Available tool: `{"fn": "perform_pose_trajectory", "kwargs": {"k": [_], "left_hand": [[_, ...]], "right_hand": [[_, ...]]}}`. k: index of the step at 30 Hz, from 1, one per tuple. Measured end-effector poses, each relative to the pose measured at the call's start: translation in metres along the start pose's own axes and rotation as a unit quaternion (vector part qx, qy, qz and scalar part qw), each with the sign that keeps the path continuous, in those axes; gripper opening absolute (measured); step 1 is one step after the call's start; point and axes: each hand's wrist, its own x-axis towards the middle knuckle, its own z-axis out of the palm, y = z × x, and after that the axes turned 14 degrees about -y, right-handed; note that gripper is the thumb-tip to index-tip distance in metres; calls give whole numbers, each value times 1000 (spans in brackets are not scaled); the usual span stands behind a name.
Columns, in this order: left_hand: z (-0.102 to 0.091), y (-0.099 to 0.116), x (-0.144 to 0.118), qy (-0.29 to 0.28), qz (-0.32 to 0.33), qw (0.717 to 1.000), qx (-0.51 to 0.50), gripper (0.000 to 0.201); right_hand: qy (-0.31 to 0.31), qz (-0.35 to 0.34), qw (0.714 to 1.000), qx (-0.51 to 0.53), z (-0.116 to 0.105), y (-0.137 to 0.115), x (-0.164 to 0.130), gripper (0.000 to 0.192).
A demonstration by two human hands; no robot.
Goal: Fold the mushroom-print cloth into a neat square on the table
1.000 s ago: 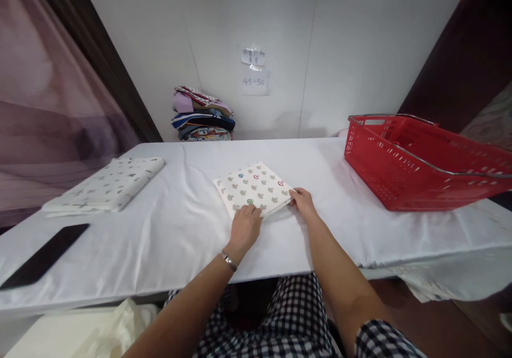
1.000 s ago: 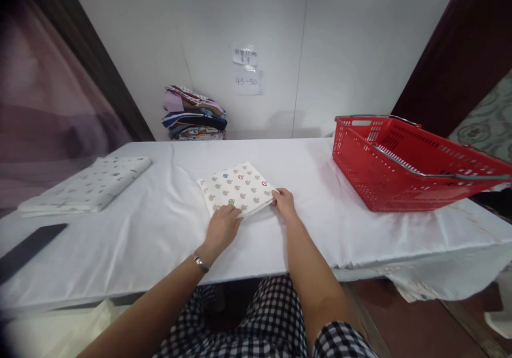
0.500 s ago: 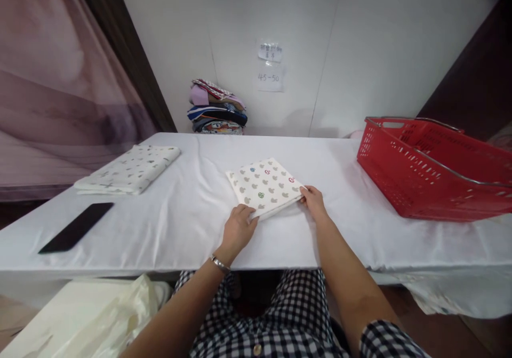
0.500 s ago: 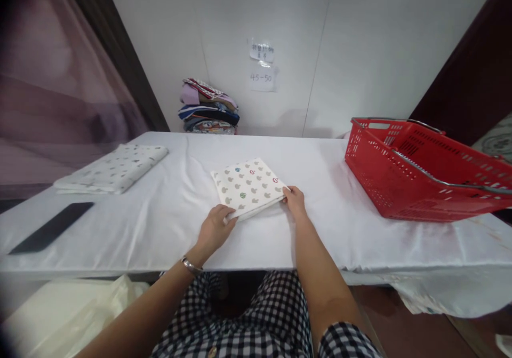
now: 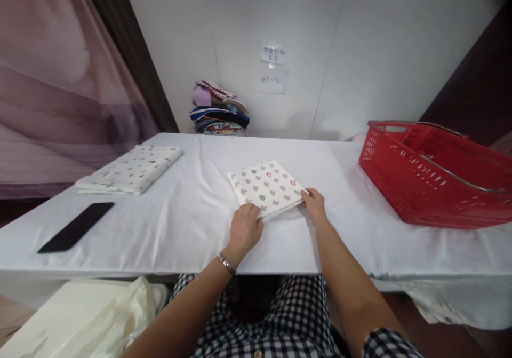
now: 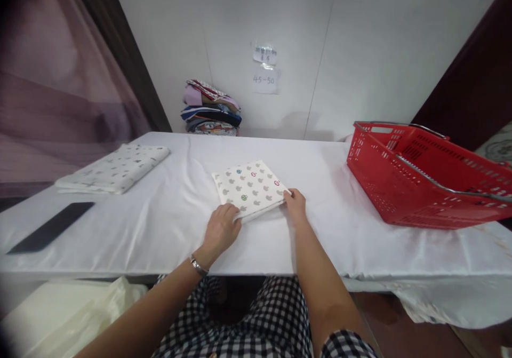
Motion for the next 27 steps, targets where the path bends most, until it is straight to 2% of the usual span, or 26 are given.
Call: {"fn": "perform_pose_trajectory", "kwargs": {"k": [5, 8, 10, 12, 15, 20, 24, 27], "left_hand": [[9, 0, 1, -12, 54, 998, -9, 30], [12, -3, 1, -7, 55, 998, -38, 27], [10, -7, 3, 6, 47, 995, -91, 20], [6, -13, 9, 34, 16, 987, -155, 18], [2, -27, 21, 63, -76, 971, -219, 19], [6, -46, 43, 8, -230, 935, -269, 44], [12, -44, 49, 5, -278, 907, -316, 53], [19, -25, 36, 2, -271, 889, -370, 57]], "right_hand": [[5, -26, 995, -100, -3, 2, -3, 31], [23, -50, 988, -148, -4, 3, -5, 38], [23, -53, 985, -163, -4, 4, -6, 45], [7, -44, 984, -170, -4, 5, -6, 49], [-18, -28, 983, -182, -5, 5, -6, 48], [-40, -28, 978, -204, -6, 4, -6, 47], [-30, -35, 981, -189, -6, 11, -2, 48], [13, -47, 985, -167, -6, 14, 3, 52]]}}
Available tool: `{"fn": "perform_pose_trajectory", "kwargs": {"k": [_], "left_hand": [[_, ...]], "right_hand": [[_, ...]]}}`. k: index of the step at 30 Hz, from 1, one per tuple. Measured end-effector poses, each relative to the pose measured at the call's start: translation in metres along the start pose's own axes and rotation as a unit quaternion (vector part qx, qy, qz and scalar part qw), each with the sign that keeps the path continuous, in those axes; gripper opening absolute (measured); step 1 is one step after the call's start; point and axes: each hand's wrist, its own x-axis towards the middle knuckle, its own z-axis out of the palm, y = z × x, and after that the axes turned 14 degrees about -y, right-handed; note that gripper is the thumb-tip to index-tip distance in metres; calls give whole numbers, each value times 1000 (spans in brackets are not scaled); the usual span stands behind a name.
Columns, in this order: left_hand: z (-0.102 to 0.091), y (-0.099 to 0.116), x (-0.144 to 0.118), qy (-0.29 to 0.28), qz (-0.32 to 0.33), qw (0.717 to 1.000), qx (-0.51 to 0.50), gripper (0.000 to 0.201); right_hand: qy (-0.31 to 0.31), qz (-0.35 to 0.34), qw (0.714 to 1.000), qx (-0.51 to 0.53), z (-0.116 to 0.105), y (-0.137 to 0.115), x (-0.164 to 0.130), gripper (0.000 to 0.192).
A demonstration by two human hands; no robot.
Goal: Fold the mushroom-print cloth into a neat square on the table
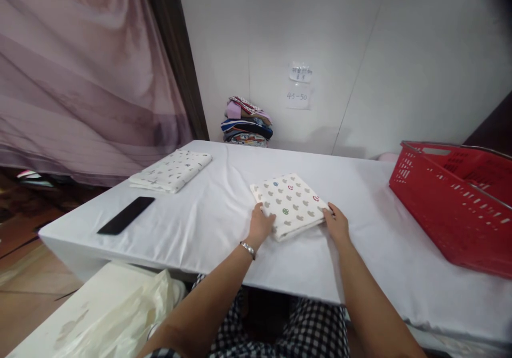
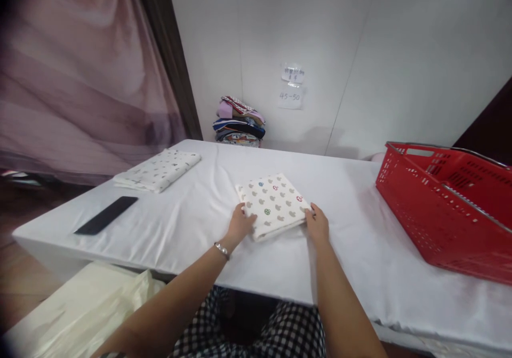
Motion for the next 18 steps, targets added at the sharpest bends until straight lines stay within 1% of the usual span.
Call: {"fn": "perform_pose_trajectory", "kwargs": {"k": [2, 4, 5, 6, 7, 8, 10, 11, 12, 13, 15, 18], "left_hand": [[14, -2, -25, -47, 23, 998, -34, 61], [23, -4, -51, -127, 54, 989, -54, 69], [25, -5, -61, -161, 71, 983, -47, 68], [22, -6, -67, -174, 92, 980, -32, 63], [17, -6, -69, -166, 117, 979, -7, 56], [9, -6, -66, -139, 145, 979, 26, 47], [-12, -8, -49, -56, 210, 970, 107, 37], [-23, -10, -37, -14, 235, 960, 149, 37], [-32, -12, -25, 19, 247, 950, 187, 38], [-39, -14, -13, 40, 247, 943, 218, 41], [-47, -19, 7, 54, 227, 940, 250, 45], [-47, -23, 24, 27, 197, 950, 239, 46]], "right_hand": [[61, -15, 998, 1, -2, 0, 2, 53], [119, -41, 992, -4, -7, -3, 1, 51], [141, -55, 988, -4, -9, -6, -1, 49], [157, -67, 985, 1, -11, -9, -4, 46], [161, -76, 984, 12, -13, -13, -9, 44], [156, -78, 984, 28, -14, -18, -15, 41], [122, -72, 988, 65, -14, -29, -31, 37], [95, -70, 990, 76, -14, -34, -41, 35], [66, -72, 992, 77, -13, -39, -52, 34], [39, -81, 994, 68, -11, -43, -63, 32], [-19, -119, 992, 26, -8, -50, -85, 31], [-82, -196, 974, -76, -4, -52, -110, 33]]}}
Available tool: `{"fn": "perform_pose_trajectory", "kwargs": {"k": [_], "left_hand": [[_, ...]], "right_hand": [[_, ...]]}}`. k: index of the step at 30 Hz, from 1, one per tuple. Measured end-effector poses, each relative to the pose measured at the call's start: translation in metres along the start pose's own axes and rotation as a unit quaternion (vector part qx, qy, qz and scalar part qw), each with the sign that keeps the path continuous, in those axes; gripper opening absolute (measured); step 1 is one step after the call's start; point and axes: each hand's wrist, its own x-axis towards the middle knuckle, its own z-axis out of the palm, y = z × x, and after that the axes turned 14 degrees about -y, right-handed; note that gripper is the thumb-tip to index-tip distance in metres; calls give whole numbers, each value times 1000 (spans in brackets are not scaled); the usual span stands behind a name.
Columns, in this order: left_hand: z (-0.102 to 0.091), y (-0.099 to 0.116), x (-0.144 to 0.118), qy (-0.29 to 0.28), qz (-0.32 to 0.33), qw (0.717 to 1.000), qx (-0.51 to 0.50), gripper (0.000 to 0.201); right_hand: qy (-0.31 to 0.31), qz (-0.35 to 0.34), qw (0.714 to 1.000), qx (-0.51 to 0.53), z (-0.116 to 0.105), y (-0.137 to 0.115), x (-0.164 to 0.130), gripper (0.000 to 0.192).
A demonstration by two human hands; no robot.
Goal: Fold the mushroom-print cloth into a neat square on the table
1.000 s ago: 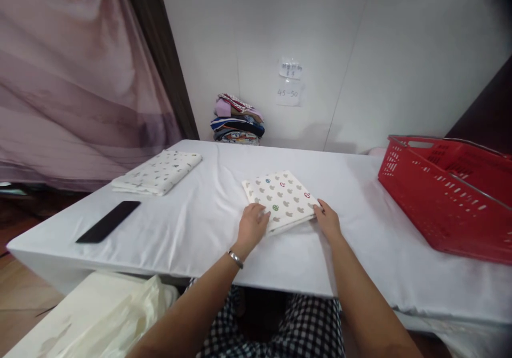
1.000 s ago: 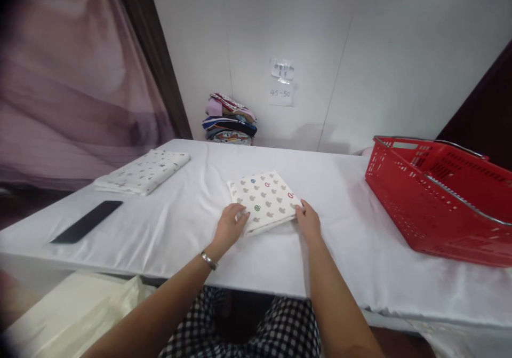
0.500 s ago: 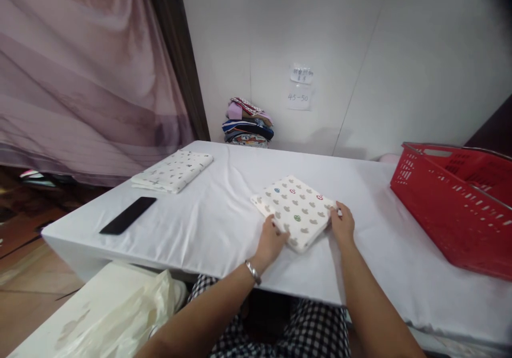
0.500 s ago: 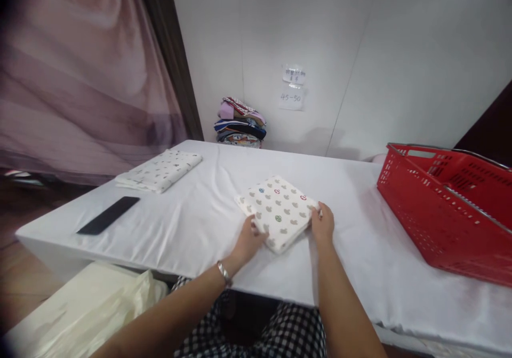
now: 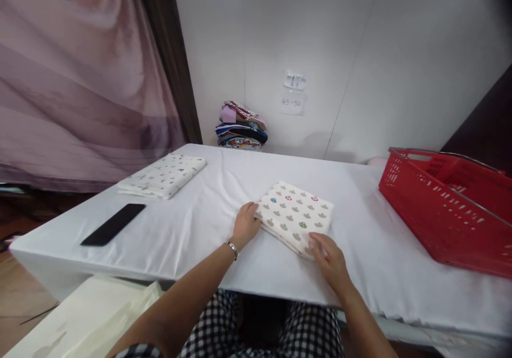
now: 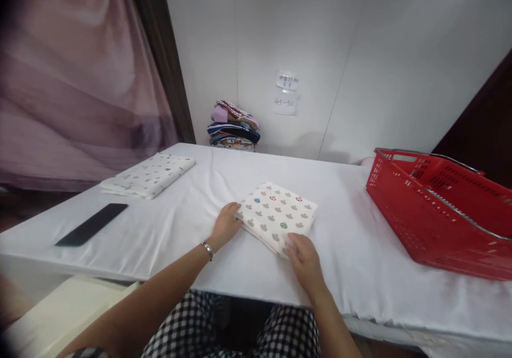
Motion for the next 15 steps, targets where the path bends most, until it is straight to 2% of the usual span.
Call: {"fn": "perform_pose_trajectory", "kwargs": {"k": [4, 9, 12, 15], "left_hand": [[2, -4, 14, -57, -14, 998, -34, 51], [-11, -10, 24, -97, -15, 995, -24, 52], [-20, -10, 2, -97, 13, 995, 3, 49], [-26, -7, -45, -122, 10, 990, 75, 49]], "right_hand": [[-79, -57, 986, -138, 6, -2, -13, 39], [-101, -60, 967, -225, 6, 1, -12, 42], [-103, -68, 961, -249, -2, 8, -9, 40], [-105, -78, 957, -258, -11, 18, -8, 42]]}}
